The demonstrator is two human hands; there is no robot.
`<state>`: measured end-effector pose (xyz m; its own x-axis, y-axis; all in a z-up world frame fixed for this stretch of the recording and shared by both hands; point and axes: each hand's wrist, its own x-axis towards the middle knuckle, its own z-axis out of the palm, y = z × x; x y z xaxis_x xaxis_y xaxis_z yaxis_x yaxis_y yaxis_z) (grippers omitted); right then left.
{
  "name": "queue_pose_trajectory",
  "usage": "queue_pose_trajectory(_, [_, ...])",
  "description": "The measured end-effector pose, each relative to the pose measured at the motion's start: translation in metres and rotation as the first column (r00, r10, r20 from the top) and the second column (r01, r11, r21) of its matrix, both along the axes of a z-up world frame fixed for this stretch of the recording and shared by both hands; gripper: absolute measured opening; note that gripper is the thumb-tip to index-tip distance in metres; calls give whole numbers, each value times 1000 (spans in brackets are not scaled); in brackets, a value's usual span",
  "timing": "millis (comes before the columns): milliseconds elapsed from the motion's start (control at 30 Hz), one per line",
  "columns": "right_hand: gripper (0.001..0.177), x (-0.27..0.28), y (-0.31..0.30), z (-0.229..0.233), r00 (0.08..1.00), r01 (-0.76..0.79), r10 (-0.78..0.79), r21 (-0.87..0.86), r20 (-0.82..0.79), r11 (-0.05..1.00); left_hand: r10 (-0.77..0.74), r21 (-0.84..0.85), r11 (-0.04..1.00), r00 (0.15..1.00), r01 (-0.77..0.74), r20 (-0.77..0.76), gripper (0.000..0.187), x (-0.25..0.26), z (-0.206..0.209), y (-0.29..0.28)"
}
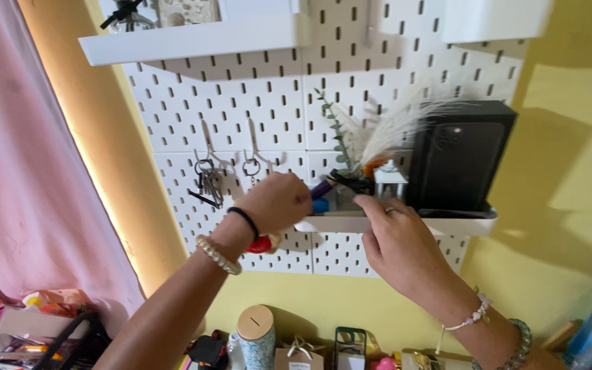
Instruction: The person organizes a cluttered desk by hanging keys on a pegboard, placing small bottles into a wall-mounted basket, and arranging various items like a cloth, a cap, and small boxes on the desk surface.
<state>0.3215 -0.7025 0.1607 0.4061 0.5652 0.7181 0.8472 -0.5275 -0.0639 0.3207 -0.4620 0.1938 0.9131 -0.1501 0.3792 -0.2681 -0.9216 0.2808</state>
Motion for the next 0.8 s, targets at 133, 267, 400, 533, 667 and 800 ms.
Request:
queue_pose_trajectory(133, [45, 3, 13, -1, 938, 115, -113, -14, -326, 993, -79, -55, 996, 996, 77, -40, 21, 1, -2, 5])
queue_pose_trajectory(267, [38, 7, 13, 0, 866, 110, -31, 129, -499, 986, -218, -148, 965, 976, 217, 13, 20, 9, -8, 18])
queue_pose_trajectory(400, [30, 7, 14, 2, 887, 113, 5, 229, -461, 967, -266, -218, 946, 959, 240, -98, 22, 19, -10, 28])
queue_pose_trajectory(533, [28, 4, 17, 0, 897, 133, -2, 266, -443, 955, -287, -188, 951, 930, 247, -229, 28, 22, -5, 30])
queue_pose_trajectory(667, [27, 3, 16, -1, 869, 149, 6, 271, -495, 951, -298, -198, 947, 924, 254, -240, 26, 22, -2, 26])
queue_pose_trajectory(800, [24, 1, 18, -1, 929, 150, -48, 256, -367, 955, -265, -309, 933, 932, 184, -248, 24, 18, 4, 27])
